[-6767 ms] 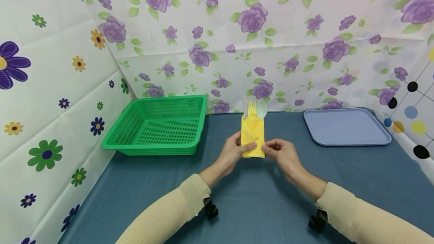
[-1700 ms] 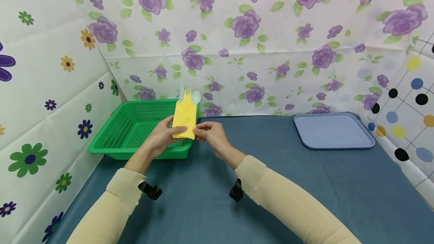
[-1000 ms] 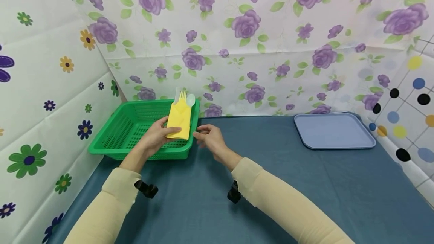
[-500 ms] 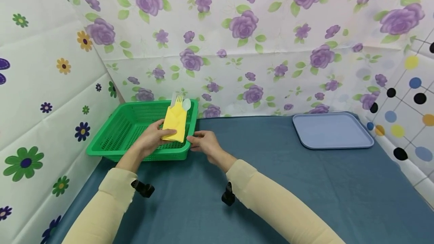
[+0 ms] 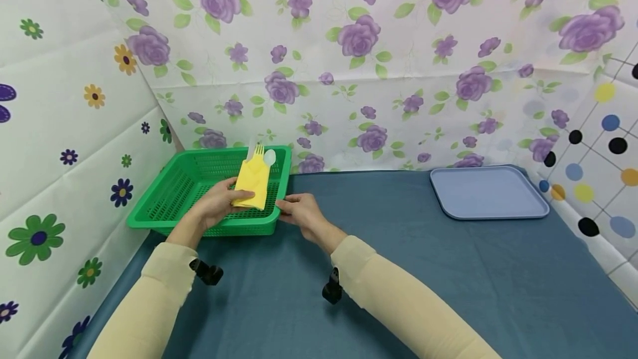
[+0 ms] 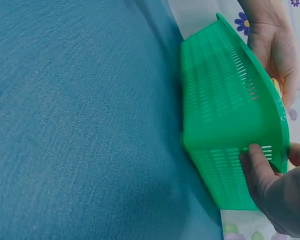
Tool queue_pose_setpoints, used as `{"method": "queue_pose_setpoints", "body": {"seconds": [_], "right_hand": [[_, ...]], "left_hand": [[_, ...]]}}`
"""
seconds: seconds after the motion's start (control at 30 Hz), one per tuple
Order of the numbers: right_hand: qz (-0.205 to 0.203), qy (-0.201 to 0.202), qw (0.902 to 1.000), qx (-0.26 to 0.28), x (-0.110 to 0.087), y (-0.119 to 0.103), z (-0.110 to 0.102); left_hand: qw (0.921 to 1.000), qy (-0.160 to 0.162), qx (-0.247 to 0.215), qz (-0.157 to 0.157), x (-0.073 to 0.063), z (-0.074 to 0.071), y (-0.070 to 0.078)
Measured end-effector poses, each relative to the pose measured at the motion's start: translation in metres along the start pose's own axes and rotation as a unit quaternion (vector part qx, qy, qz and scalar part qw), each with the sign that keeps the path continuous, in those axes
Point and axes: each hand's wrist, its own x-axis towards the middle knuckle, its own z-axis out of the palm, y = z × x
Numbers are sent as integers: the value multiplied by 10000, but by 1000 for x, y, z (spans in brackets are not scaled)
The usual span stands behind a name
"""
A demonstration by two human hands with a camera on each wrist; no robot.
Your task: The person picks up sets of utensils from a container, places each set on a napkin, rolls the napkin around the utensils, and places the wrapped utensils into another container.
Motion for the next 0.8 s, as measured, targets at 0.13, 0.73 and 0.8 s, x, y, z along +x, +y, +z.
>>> {"method": "queue_pose_setpoints", "body": {"seconds": [0.13, 0.73, 0.8], "right_hand": [[-60, -40, 10000, 1, 0, 1, -1], [-92, -15, 10000, -35, -2, 2, 1], [-82, -22, 10000, -22, -2, 1, 1]], "left_hand": [[9997, -105, 121, -187, 4, 0, 1], [9937, -562, 508, -830, 19, 0, 3], [9924, -653, 524, -900, 21, -2, 2]]}}
